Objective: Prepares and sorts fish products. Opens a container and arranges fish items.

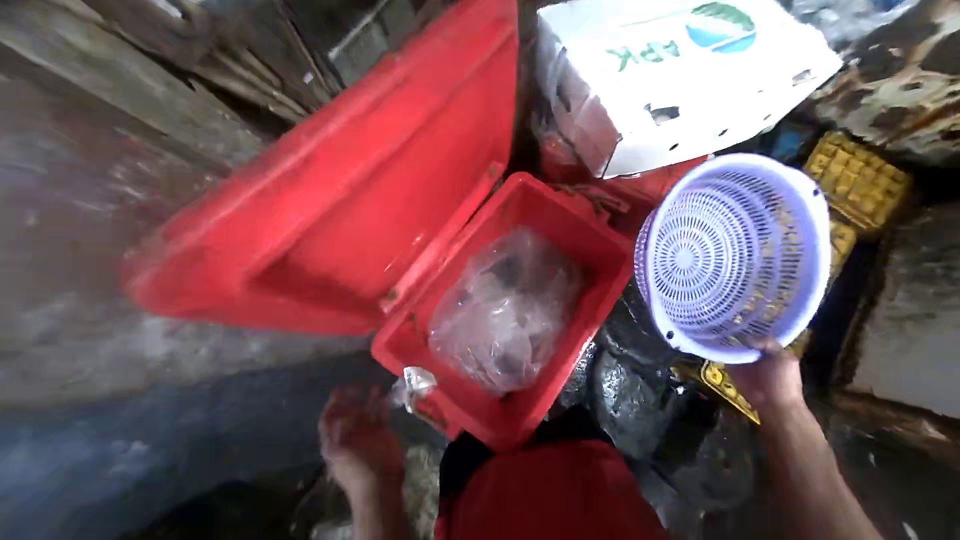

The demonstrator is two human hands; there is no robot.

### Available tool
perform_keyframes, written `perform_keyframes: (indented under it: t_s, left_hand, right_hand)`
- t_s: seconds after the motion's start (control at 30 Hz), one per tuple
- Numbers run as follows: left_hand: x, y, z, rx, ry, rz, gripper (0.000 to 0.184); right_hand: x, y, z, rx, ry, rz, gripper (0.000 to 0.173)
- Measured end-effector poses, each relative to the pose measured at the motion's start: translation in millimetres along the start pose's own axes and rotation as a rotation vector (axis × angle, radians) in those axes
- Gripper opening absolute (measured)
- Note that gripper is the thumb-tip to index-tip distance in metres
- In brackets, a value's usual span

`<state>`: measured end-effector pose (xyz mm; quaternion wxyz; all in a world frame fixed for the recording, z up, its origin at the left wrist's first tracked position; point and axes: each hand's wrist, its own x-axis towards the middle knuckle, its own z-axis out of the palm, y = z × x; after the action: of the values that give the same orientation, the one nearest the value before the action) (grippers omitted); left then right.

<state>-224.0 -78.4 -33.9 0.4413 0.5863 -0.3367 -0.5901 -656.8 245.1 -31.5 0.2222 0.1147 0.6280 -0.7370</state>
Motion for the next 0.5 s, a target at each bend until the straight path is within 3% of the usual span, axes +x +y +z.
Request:
perform_keyframes:
  t_s: [0.1, 0.2, 0.27, 0.4, 0.43, 0.5]
  left_hand:
    - [-14.4, -54.2, 43.3, 0.357, -0.253, -0.012, 0.043]
    - [10.8, -112.8, 99.9, 1.023, -0.622, 0.118, 0.055]
    - [36.5, -150.0, 134.3, 1.291, -0.680, 0.158, 0.066]
    - [64.4, -211.9, 167.9, 1.307, -0.676, -0.186, 0.109]
    - [55.1, -224.2, 167.8, 1.306, -0.757, -0.251, 0.110]
    - [22.6, -237.9, 160.6, 1.374, -0.933, -0.294, 0.086]
  right_hand:
    - [23.7, -8.3, 8.9, -0.062, -0.049, 0.064, 0.032]
    - [25.0, -0.4, 4.5, -0.117, -0.088, 0.145, 0.033]
    - [14.2, 6.9, -6.3, -0.152, -0.085, 0.190, 0.029]
    - [-16.6, 16.9, -31.4, -0.227, -0.019, 0.240, 0.029]
    - [-21.8, 18.7, -39.3, -0.236, -0.005, 0.257, 0.029]
    - [-28.9, 19.7, -50.7, -0.257, 0.038, 0.278, 0.026]
